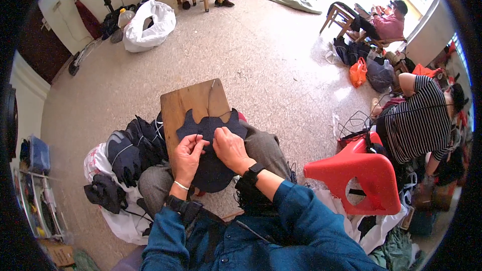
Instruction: Manually threading laces or decorative elements through the upper component of a shoe.
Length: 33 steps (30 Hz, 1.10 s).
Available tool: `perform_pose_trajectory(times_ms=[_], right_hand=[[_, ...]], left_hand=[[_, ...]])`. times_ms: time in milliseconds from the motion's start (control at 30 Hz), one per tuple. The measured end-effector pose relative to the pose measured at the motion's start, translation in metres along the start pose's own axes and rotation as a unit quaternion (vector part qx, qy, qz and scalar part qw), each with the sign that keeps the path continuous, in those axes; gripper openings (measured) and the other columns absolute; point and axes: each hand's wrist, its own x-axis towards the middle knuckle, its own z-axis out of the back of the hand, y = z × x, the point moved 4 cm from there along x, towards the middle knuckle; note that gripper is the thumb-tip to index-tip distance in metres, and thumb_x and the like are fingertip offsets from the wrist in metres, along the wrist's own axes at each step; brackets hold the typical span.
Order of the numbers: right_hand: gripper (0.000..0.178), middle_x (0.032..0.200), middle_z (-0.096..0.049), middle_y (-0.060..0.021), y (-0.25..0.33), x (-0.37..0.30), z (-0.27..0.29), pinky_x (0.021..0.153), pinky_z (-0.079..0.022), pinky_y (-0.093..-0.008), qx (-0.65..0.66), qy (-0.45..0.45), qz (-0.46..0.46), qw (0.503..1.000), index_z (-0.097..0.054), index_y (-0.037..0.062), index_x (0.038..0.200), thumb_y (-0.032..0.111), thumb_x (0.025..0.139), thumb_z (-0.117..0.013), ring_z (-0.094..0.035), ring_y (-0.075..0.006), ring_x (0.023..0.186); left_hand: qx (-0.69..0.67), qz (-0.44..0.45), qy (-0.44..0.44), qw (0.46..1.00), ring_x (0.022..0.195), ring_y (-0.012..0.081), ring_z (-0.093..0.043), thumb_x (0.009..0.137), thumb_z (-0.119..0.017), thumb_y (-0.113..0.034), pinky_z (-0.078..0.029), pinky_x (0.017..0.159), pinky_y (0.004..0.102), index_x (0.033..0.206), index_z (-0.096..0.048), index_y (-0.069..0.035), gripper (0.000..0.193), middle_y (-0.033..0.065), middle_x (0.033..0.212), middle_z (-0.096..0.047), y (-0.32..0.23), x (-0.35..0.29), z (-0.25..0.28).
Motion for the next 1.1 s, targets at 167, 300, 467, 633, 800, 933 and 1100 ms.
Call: perform_pose_trajectory(times_ms=[167,300,467,633,800,933,1100], right_hand=[[0.011,0.084,-0.062,-0.0171,-0.007,-0.008,0.003,0.069,-0.052,-0.0463,0.066,0.015,-0.072,0.995,-0.053,0.003,0.094,0.006,0.087,-0.061,-0.065,-0.0366,0.08],[0.016,0.087,-0.065,-0.0151,-0.013,-0.012,0.001,0.072,-0.053,-0.0434,0.146,0.052,-0.177,0.972,-0.059,0.0033,0.102,0.006,0.086,-0.062,-0.067,-0.0331,0.085],[0.017,0.091,-0.067,-0.0133,-0.009,-0.01,0.004,0.074,-0.054,-0.0414,0.098,0.034,-0.107,0.989,-0.065,0.0043,0.104,0.009,0.087,-0.065,-0.067,-0.032,0.088],[0.013,0.09,-0.066,-0.0131,-0.004,-0.015,0.003,0.075,-0.053,-0.0422,0.091,0.032,-0.067,0.993,-0.067,0.0054,0.099,0.013,0.088,-0.066,-0.067,-0.0328,0.087],[0.01,0.089,-0.064,-0.0129,-0.002,-0.018,0.001,0.075,-0.052,-0.0443,0.065,0.035,-0.058,0.996,-0.066,0.0064,0.095,0.013,0.088,-0.067,-0.066,-0.0337,0.086],[0.012,0.091,-0.065,-0.0131,-0.003,-0.019,0.002,0.076,-0.052,-0.0446,0.07,0.032,-0.048,0.996,-0.064,0.0057,0.098,0.012,0.088,-0.066,-0.065,-0.0344,0.087],[0.02,0.092,-0.066,-0.0155,-0.008,-0.019,0.003,0.076,-0.053,-0.0433,0.13,0.018,-0.102,0.986,-0.058,0.0032,0.109,0.006,0.089,-0.062,-0.066,-0.0355,0.088]], left_hand=[[0.121,-0.033,0.029,0.992,0.087,0.0096,-0.07,0.097,-0.065,-0.007,-0.053,0.066,0.0218,0.111,-0.067,0.0,0.016,0.0044,0.097,-0.073,-0.001,0.007,-0.016],[0.117,-0.03,0.026,0.992,0.087,0.0098,-0.07,0.096,-0.065,-0.006,-0.054,0.066,0.0218,0.106,-0.069,-0.001,0.012,0.0045,0.095,-0.073,0.0,0.009,-0.016],[0.052,-0.051,0.026,0.997,0.084,0.0102,-0.069,0.097,-0.064,-0.007,-0.055,0.068,0.0214,0.103,-0.067,-0.002,0.008,0.0049,0.095,-0.073,-0.002,0.009,-0.012],[-0.013,-0.018,0.006,1.0,0.076,0.0061,-0.063,0.098,-0.064,-0.012,-0.049,0.065,0.0189,0.101,-0.063,-0.004,0.008,0.0052,0.096,-0.073,-0.003,0.009,-0.006],[-0.006,0.003,0.008,1.0,0.081,0.0078,-0.065,0.097,-0.066,-0.01,-0.054,0.073,0.0217,0.1,-0.063,-0.001,0.01,0.0064,0.094,-0.072,-0.006,0.007,-0.002],[-0.006,0.018,-0.002,1.0,0.082,0.0103,-0.067,0.098,-0.064,-0.01,-0.054,0.074,0.0228,0.103,-0.063,0.0,0.011,0.007,0.093,-0.072,-0.006,0.005,-0.003],[-0.055,0.023,-0.027,0.998,0.08,0.0121,-0.067,0.1,-0.06,-0.009,-0.055,0.075,0.0251,0.107,-0.063,0.0,0.012,0.0066,0.09,-0.07,-0.009,0.001,0.009]])
